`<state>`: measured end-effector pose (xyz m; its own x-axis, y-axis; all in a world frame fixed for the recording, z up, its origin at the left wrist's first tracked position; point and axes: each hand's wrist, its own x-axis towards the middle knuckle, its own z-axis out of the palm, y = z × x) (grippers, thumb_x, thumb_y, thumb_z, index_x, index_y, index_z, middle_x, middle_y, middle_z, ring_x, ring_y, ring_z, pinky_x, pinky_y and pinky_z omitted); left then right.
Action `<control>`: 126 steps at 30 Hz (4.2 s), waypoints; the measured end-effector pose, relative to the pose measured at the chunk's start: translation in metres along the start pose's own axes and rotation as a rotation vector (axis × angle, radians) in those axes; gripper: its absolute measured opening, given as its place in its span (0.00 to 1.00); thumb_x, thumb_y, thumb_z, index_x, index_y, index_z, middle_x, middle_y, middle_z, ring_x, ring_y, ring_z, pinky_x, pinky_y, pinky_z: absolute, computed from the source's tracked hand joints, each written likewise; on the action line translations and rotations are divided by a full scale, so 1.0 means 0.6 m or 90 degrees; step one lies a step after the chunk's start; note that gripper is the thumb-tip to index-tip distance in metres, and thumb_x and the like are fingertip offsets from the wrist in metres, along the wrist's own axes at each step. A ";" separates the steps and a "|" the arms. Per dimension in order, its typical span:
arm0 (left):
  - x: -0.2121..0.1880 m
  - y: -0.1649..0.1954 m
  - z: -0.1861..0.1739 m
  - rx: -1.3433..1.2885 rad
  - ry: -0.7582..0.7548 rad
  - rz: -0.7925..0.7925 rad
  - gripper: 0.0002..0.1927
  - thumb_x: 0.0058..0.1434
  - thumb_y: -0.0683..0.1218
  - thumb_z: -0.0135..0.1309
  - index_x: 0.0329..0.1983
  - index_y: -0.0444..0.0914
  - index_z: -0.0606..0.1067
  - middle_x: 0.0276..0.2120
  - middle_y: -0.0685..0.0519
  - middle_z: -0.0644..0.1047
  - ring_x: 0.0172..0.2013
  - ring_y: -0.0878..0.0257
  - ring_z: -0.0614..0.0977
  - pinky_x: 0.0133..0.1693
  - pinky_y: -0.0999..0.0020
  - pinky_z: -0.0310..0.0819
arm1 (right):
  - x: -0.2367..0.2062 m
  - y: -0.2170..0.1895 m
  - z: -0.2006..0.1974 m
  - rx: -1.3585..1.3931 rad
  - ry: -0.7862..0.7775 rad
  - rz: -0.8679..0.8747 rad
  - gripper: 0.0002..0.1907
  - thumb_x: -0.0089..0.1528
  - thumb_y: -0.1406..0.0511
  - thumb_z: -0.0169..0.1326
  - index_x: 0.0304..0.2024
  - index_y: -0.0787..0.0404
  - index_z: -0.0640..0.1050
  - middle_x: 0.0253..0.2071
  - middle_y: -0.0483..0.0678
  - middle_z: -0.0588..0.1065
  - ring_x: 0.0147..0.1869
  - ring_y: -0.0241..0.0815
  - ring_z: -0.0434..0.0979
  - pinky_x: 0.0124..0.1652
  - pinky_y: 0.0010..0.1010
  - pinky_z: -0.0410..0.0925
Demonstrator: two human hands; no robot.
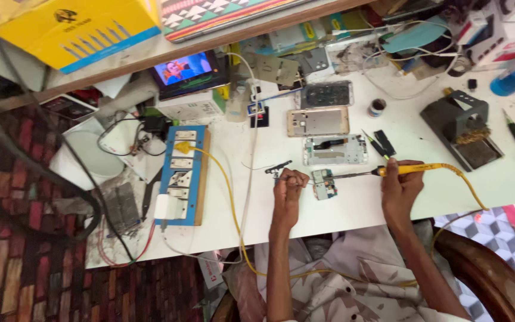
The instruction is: The person uses a soldering iron and tweezers to work on a small circuit board. They repeatedly apply the soldering iron to various points on the board while holding it steady with tweezers. The task continues throughout the clip without visible completion.
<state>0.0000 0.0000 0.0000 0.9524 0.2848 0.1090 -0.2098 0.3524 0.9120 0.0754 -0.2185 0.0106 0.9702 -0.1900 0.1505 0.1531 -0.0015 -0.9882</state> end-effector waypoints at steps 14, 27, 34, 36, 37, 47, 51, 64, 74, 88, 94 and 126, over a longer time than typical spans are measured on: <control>0.004 -0.027 -0.019 -0.052 -0.020 0.020 0.20 0.74 0.57 0.48 0.36 0.38 0.62 0.33 0.54 0.66 0.38 0.65 0.67 0.48 0.68 0.65 | 0.006 0.012 0.007 -0.041 0.061 0.015 0.09 0.69 0.63 0.55 0.40 0.61 0.69 0.22 0.38 0.67 0.22 0.25 0.61 0.22 0.19 0.56; 0.006 -0.055 -0.036 -0.107 0.019 -0.021 0.16 0.73 0.54 0.48 0.38 0.36 0.66 0.37 0.51 0.69 0.43 0.62 0.73 0.59 0.62 0.68 | 0.013 -0.023 0.022 -0.036 0.068 0.037 0.10 0.67 0.63 0.54 0.36 0.62 0.71 0.21 0.39 0.67 0.22 0.27 0.61 0.21 0.23 0.55; -0.001 -0.033 -0.016 -0.013 0.005 0.064 0.16 0.77 0.53 0.47 0.37 0.39 0.64 0.35 0.54 0.66 0.40 0.65 0.69 0.56 0.63 0.69 | 0.009 0.005 0.006 -0.036 0.041 0.028 0.09 0.71 0.64 0.54 0.39 0.62 0.69 0.23 0.37 0.66 0.23 0.25 0.60 0.23 0.20 0.54; 0.004 -0.025 -0.012 -0.017 -0.012 0.080 0.16 0.76 0.53 0.46 0.37 0.38 0.64 0.35 0.53 0.67 0.41 0.64 0.70 0.53 0.65 0.68 | 0.010 0.006 0.009 -0.032 0.045 0.005 0.09 0.71 0.65 0.54 0.40 0.62 0.69 0.24 0.38 0.66 0.24 0.25 0.60 0.23 0.20 0.54; 0.003 -0.023 -0.009 -0.032 -0.014 0.065 0.16 0.75 0.53 0.46 0.37 0.38 0.63 0.35 0.53 0.67 0.40 0.64 0.69 0.51 0.67 0.66 | 0.007 0.005 0.007 -0.040 0.045 -0.003 0.09 0.71 0.66 0.54 0.40 0.62 0.69 0.24 0.38 0.67 0.24 0.25 0.60 0.24 0.20 0.54; 0.009 -0.002 -0.001 0.010 0.001 0.023 0.16 0.77 0.54 0.42 0.40 0.37 0.64 0.35 0.53 0.68 0.39 0.66 0.69 0.48 0.69 0.66 | 0.006 0.000 0.007 0.048 0.012 0.035 0.08 0.72 0.68 0.51 0.43 0.62 0.64 0.24 0.43 0.68 0.20 0.28 0.62 0.22 0.21 0.57; 0.015 -0.001 0.003 -0.007 0.018 0.037 0.16 0.77 0.54 0.42 0.40 0.37 0.64 0.34 0.53 0.69 0.39 0.66 0.70 0.54 0.67 0.69 | 0.007 0.002 0.008 0.056 0.012 0.037 0.08 0.72 0.70 0.49 0.44 0.62 0.63 0.24 0.44 0.67 0.19 0.28 0.62 0.20 0.21 0.57; 0.013 0.003 0.002 0.010 0.015 0.007 0.17 0.76 0.56 0.42 0.40 0.38 0.64 0.36 0.53 0.70 0.40 0.66 0.72 0.59 0.64 0.69 | 0.003 -0.013 0.006 0.028 0.013 0.047 0.08 0.73 0.68 0.49 0.43 0.62 0.63 0.23 0.43 0.66 0.19 0.28 0.62 0.21 0.21 0.57; 0.010 0.006 0.007 0.135 0.040 0.056 0.08 0.77 0.46 0.38 0.45 0.36 0.62 0.33 0.53 0.70 0.37 0.66 0.69 0.48 0.69 0.66 | 0.002 -0.004 0.004 0.058 0.005 0.027 0.09 0.74 0.68 0.50 0.44 0.62 0.63 0.25 0.42 0.66 0.21 0.27 0.62 0.22 0.20 0.57; 0.004 0.022 0.016 0.277 0.034 0.072 0.26 0.75 0.39 0.37 0.67 0.35 0.38 0.33 0.49 0.76 0.38 0.62 0.75 0.57 0.64 0.66 | 0.005 -0.004 0.004 0.054 0.006 0.040 0.09 0.74 0.68 0.50 0.44 0.63 0.63 0.26 0.43 0.67 0.20 0.28 0.62 0.21 0.21 0.57; -0.002 0.025 0.022 0.311 0.037 0.081 0.27 0.74 0.38 0.37 0.67 0.35 0.37 0.35 0.49 0.78 0.37 0.61 0.77 0.56 0.62 0.67 | 0.004 -0.012 0.009 0.054 0.011 0.017 0.09 0.75 0.66 0.49 0.45 0.62 0.62 0.27 0.43 0.67 0.21 0.28 0.62 0.22 0.21 0.58; -0.015 0.047 0.024 0.414 0.000 0.156 0.14 0.74 0.35 0.29 0.58 0.33 0.43 0.39 0.49 0.81 0.38 0.60 0.79 0.57 0.64 0.64 | 0.003 -0.009 0.006 0.023 -0.013 -0.004 0.10 0.77 0.65 0.48 0.49 0.65 0.63 0.30 0.45 0.68 0.24 0.29 0.65 0.26 0.22 0.62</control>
<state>-0.0111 -0.0055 0.0306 0.8945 0.2881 0.3420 -0.2434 -0.3279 0.9128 0.0773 -0.2152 0.0160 0.9728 -0.1694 0.1578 0.1654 0.0322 -0.9857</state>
